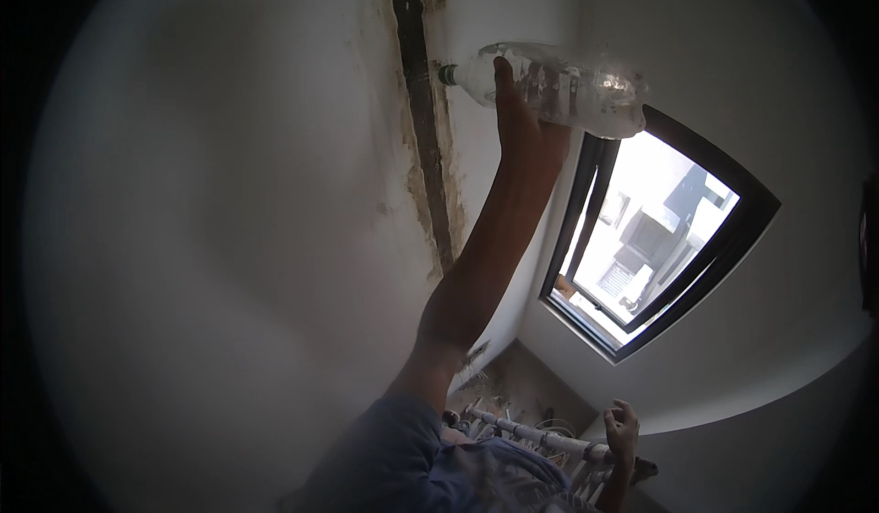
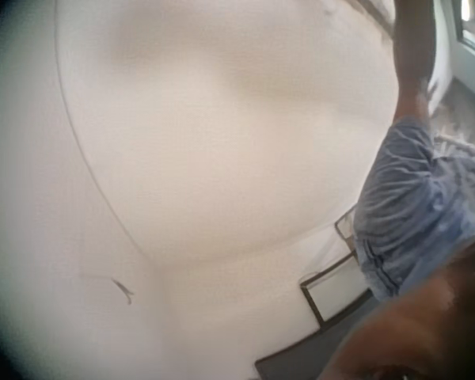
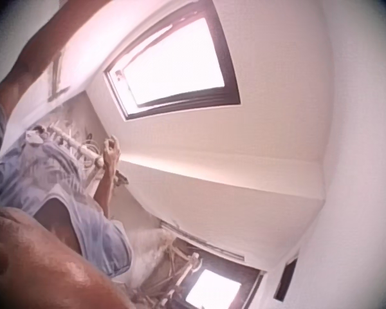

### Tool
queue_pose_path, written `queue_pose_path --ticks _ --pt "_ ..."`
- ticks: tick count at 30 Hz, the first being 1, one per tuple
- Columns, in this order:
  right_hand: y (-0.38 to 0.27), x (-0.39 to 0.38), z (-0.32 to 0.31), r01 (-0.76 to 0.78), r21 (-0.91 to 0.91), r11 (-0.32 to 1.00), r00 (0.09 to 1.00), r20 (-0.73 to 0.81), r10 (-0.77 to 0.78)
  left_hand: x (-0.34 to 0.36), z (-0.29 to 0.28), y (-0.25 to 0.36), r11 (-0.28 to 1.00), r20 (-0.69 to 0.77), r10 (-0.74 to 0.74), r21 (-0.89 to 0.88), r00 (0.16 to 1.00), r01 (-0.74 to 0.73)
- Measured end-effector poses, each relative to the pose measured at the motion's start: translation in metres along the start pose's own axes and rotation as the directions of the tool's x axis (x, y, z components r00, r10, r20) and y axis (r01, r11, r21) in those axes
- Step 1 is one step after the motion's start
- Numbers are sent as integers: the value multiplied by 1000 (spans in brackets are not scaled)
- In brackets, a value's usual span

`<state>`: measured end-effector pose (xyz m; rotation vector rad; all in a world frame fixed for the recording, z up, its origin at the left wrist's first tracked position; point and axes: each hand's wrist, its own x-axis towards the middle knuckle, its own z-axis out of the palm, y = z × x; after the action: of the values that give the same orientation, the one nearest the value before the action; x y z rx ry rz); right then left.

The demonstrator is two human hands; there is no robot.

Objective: The person pours water from a bottle onto a recessed section of a wall, then scoops plaster from a bucket with a trowel and applies it to the wall, smoothing it over the recess.

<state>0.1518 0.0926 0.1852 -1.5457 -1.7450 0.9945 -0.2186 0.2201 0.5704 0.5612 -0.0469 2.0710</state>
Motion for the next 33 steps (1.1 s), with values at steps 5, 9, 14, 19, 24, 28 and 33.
queue_pose_path --ticks 5,9,14,19,24,28,33 --pt "0 -2 2 -23 -3 1000 1000 6 23 -30 -24 -7 998 -89 -21 60 996 26" --pt "5 -3 0 -31 -26 999 999 -17 30 -48 -53 -17 995 -175 -21 92 984 37" --pt "14 -6 -13 -49 -37 998 997 -61 47 -72 -110 -25 967 12 33 251 999 -35" --pt "20 -16 -36 -88 -34 996 988 -131 83 -89 -127 -32 979 -191 -96 157 977 127" --pt "14 -25 -50 -103 -25 994 978 -187 96 -113 -147 -39 980 -305 -137 95 943 173" --pt "29 -25 -73 -98 -44 994 960 -268 83 -139 -180 -48 974 -379 -184 53 907 220" --pt "45 -32 -95 -179 -125 976 934 -334 128 -172 -204 -56 950 -481 -176 145 859 276"
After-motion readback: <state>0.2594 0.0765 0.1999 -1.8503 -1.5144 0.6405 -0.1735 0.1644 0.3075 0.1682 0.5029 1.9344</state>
